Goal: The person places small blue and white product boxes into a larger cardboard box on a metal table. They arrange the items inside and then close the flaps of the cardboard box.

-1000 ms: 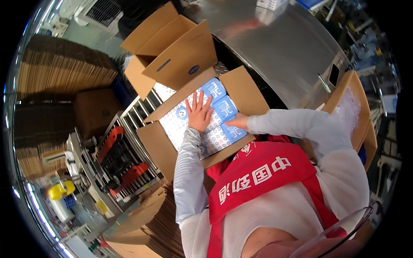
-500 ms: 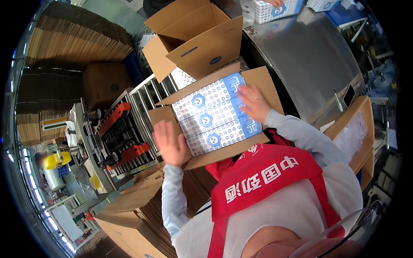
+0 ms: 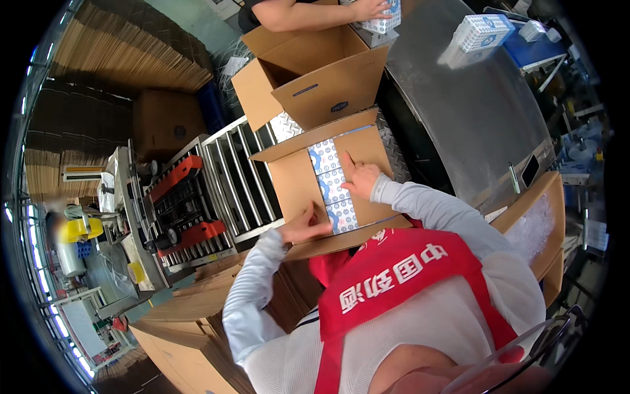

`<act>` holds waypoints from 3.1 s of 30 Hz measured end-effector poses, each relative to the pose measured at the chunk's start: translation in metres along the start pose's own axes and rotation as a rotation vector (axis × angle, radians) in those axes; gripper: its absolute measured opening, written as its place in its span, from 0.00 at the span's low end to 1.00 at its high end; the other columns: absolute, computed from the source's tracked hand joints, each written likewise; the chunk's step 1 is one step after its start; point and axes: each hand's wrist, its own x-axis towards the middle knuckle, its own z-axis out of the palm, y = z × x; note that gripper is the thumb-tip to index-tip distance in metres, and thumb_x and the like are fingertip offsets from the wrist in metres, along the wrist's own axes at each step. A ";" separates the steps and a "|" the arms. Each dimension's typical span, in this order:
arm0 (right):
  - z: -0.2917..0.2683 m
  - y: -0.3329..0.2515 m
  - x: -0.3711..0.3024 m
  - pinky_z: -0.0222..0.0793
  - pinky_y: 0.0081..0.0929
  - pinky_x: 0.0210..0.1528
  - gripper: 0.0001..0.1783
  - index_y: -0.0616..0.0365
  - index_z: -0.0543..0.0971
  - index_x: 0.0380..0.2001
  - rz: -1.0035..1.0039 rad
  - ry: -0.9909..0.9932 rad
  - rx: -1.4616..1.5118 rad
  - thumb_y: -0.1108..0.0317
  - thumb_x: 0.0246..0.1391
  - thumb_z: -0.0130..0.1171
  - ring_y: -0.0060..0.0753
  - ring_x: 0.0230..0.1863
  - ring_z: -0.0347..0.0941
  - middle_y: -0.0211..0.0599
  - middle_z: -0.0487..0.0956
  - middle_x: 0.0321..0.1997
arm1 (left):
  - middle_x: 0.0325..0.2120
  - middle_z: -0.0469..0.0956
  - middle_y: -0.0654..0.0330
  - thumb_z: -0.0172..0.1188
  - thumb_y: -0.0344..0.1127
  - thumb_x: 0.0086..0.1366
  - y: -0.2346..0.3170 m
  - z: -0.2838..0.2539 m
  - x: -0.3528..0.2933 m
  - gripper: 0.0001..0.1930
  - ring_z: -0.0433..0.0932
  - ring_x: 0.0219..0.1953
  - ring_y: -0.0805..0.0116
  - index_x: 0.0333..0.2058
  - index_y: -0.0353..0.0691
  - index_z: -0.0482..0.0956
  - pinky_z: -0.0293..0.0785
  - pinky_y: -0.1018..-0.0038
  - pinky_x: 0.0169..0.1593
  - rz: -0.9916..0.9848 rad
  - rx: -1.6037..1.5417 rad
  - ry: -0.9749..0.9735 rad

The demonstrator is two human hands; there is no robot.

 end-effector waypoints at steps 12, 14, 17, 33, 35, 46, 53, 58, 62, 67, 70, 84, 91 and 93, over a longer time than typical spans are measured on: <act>-0.107 0.025 0.045 0.54 0.49 0.56 0.27 0.61 0.72 0.50 -0.361 0.849 -0.216 0.62 0.47 0.62 0.52 0.54 0.63 0.46 0.70 0.49 | 0.66 0.39 0.34 0.81 0.49 0.37 -0.058 0.000 0.050 0.75 0.42 0.70 0.46 0.66 0.32 0.25 0.45 0.64 0.70 0.435 -0.116 1.142; -0.015 0.077 0.019 0.49 0.53 0.63 0.31 0.62 0.68 0.54 -0.294 0.596 -0.222 0.64 0.46 0.63 0.55 0.61 0.58 0.50 0.66 0.55 | 0.63 0.52 0.36 0.73 0.42 0.51 -0.034 0.010 0.043 0.66 0.60 0.64 0.51 0.66 0.36 0.20 0.59 0.65 0.64 0.514 -0.615 1.077; 0.039 0.079 -0.032 0.43 0.51 0.71 0.39 0.64 0.61 0.61 -0.363 0.430 -0.114 0.66 0.45 0.64 0.58 0.70 0.47 0.53 0.58 0.65 | 0.56 0.67 0.41 0.68 0.44 0.57 -0.045 0.020 0.058 0.61 0.71 0.57 0.53 0.66 0.39 0.19 0.66 0.67 0.59 0.190 -0.659 1.173; 0.155 -0.213 0.259 0.61 0.43 0.58 0.34 0.72 0.66 0.53 0.163 0.564 0.905 0.45 0.65 0.40 0.56 0.55 0.67 0.62 0.70 0.53 | 0.68 0.49 0.51 0.49 0.59 0.64 -0.205 -0.187 -0.061 0.41 0.41 0.71 0.50 0.67 0.38 0.52 0.34 0.49 0.69 -0.085 0.616 1.488; 0.153 -0.254 0.329 0.60 0.44 0.59 0.34 0.71 0.63 0.56 0.063 0.606 0.778 0.47 0.64 0.42 0.62 0.57 0.65 0.66 0.69 0.54 | 0.69 0.48 0.50 0.47 0.57 0.65 -0.225 -0.207 -0.074 0.39 0.40 0.71 0.51 0.67 0.37 0.51 0.32 0.49 0.70 -0.167 0.530 1.562; 0.125 -0.416 0.408 0.62 0.50 0.59 0.38 0.64 0.56 0.62 0.050 0.209 0.296 0.41 0.63 0.36 0.61 0.55 0.69 0.61 0.69 0.58 | 0.65 0.55 0.41 0.58 0.49 0.61 -0.351 -0.279 -0.148 0.37 0.48 0.69 0.45 0.61 0.28 0.61 0.41 0.54 0.70 -0.174 0.395 1.781; 0.204 -0.329 0.301 0.58 0.40 0.64 0.37 0.63 0.62 0.61 -0.291 -0.005 0.857 0.43 0.61 0.44 0.58 0.62 0.62 0.60 0.67 0.59 | 0.65 0.48 0.31 0.41 0.57 0.68 -0.319 -0.262 -0.065 0.38 0.44 0.69 0.36 0.66 0.32 0.52 0.38 0.49 0.69 -0.758 0.307 2.028; 0.275 -0.025 0.112 0.59 0.44 0.63 0.35 0.59 0.65 0.61 -0.409 -0.490 0.330 0.51 0.56 0.55 0.58 0.63 0.62 0.59 0.66 0.61 | 0.58 0.62 0.37 0.53 0.54 0.60 -0.202 -0.108 0.041 0.35 0.56 0.63 0.39 0.59 0.35 0.64 0.54 0.51 0.63 -0.273 0.512 1.480; 0.275 0.237 0.011 0.69 0.40 0.54 0.24 0.54 0.79 0.46 0.127 -0.369 0.228 0.48 0.53 0.56 0.49 0.51 0.74 0.49 0.79 0.47 | 0.45 0.77 0.41 0.59 0.55 0.58 -0.165 0.055 0.130 0.29 0.76 0.50 0.45 0.52 0.42 0.75 0.70 0.59 0.55 -0.016 -0.157 0.740; 0.164 0.300 -0.019 0.72 0.38 0.49 0.20 0.60 0.81 0.40 0.323 -0.334 0.078 0.55 0.50 0.59 0.48 0.44 0.78 0.49 0.81 0.40 | 0.41 0.80 0.48 0.54 0.51 0.60 -0.216 0.172 0.068 0.21 0.78 0.46 0.48 0.42 0.41 0.81 0.73 0.58 0.51 -0.342 -0.312 1.002; 0.184 0.351 0.004 0.74 0.36 0.48 0.25 0.61 0.80 0.43 0.241 -0.292 0.171 0.53 0.48 0.61 0.47 0.41 0.79 0.49 0.82 0.41 | 0.46 0.77 0.48 0.56 0.45 0.59 -0.136 0.125 -0.047 0.20 0.74 0.50 0.48 0.46 0.40 0.78 0.68 0.57 0.55 -0.368 0.075 1.480; 0.225 0.330 0.091 0.73 0.33 0.43 0.14 0.63 0.81 0.39 -0.222 -0.172 0.395 0.63 0.55 0.57 0.39 0.39 0.80 0.49 0.82 0.35 | 0.54 0.72 0.54 0.60 0.40 0.61 -0.008 0.186 -0.381 0.28 0.70 0.54 0.54 0.59 0.42 0.68 0.66 0.63 0.56 -1.001 0.599 1.623; 0.203 0.304 0.076 0.71 0.30 0.37 0.13 0.62 0.80 0.40 -0.048 -0.099 0.453 0.64 0.56 0.57 0.35 0.35 0.77 0.43 0.81 0.33 | 0.48 0.72 0.55 0.63 0.40 0.58 -0.026 0.183 -0.380 0.24 0.69 0.52 0.54 0.53 0.41 0.73 0.68 0.63 0.53 -0.902 0.836 1.713; 0.189 0.303 0.077 0.70 0.29 0.35 0.13 0.62 0.80 0.40 -0.003 -0.047 0.466 0.64 0.56 0.57 0.33 0.34 0.77 0.41 0.80 0.32 | 0.48 0.73 0.56 0.62 0.39 0.59 -0.038 0.180 -0.370 0.23 0.70 0.51 0.55 0.53 0.41 0.73 0.68 0.62 0.53 -0.834 0.829 1.769</act>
